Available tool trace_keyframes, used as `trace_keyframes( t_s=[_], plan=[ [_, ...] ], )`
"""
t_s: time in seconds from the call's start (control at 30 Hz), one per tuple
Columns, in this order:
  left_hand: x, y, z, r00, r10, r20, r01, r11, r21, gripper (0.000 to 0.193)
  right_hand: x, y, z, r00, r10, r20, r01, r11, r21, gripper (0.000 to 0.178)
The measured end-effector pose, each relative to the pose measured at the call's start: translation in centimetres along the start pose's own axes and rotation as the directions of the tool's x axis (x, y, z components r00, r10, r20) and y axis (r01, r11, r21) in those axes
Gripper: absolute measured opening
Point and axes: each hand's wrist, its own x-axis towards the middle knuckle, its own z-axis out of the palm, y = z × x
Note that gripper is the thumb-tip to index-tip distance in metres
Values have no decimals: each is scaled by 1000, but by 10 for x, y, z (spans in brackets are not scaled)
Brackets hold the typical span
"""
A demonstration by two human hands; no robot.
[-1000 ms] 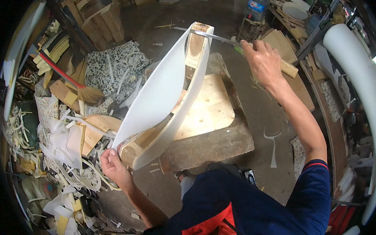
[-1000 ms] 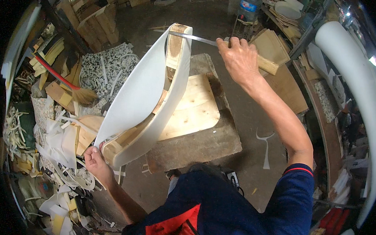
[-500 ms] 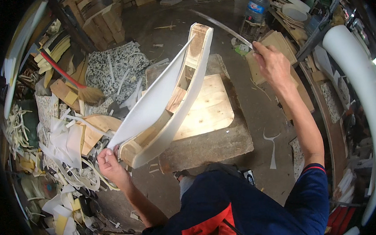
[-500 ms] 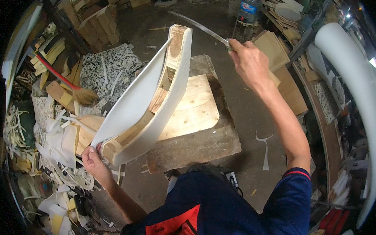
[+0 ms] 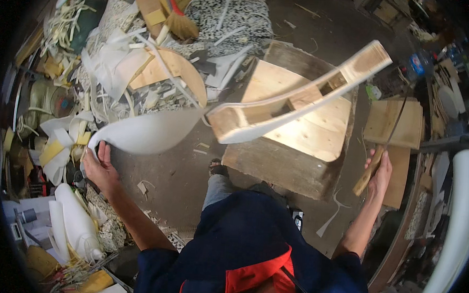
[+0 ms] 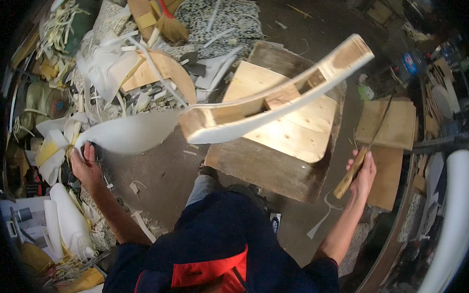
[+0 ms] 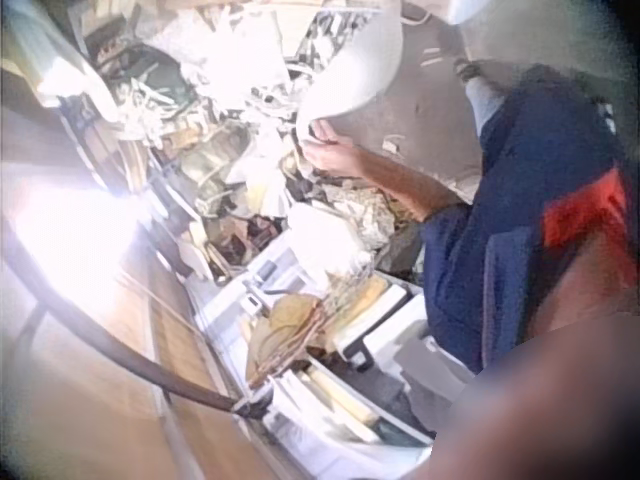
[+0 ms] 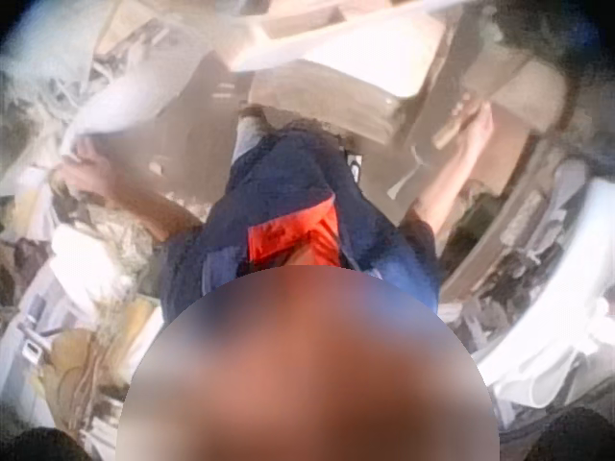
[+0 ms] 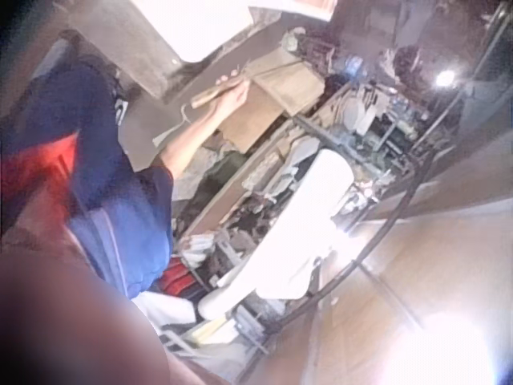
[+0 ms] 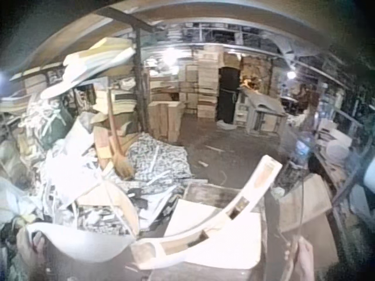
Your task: The person cuts a white plastic sheet to fit a wooden chair frame using a utility knife, then sprays adhesive and attaches the plastic to the frame. The person handles the chair frame and plastic pieces, applying adhesive and pressing the plastic into place.
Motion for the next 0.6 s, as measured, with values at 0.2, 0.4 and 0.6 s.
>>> trace_keyframes(
  t_s=[0.2, 0.4, 0.6],
  plan=[
    [75, -111, -111, 993, 57, 104, -85, 954, 288, 19, -70, -17, 66, 976, -209, -66, 173, 919, -354, 36],
    [144, -192, -113, 943, -332, -6, 274, 769, 577, 22, -198, -85, 240, 833, -543, -104, 459, 784, -418, 53],
    [226, -193, -135, 917, -393, 65, 184, 562, 807, 28, -248, -89, 404, 846, -353, 399, 476, 837, -268, 53]
  ],
)
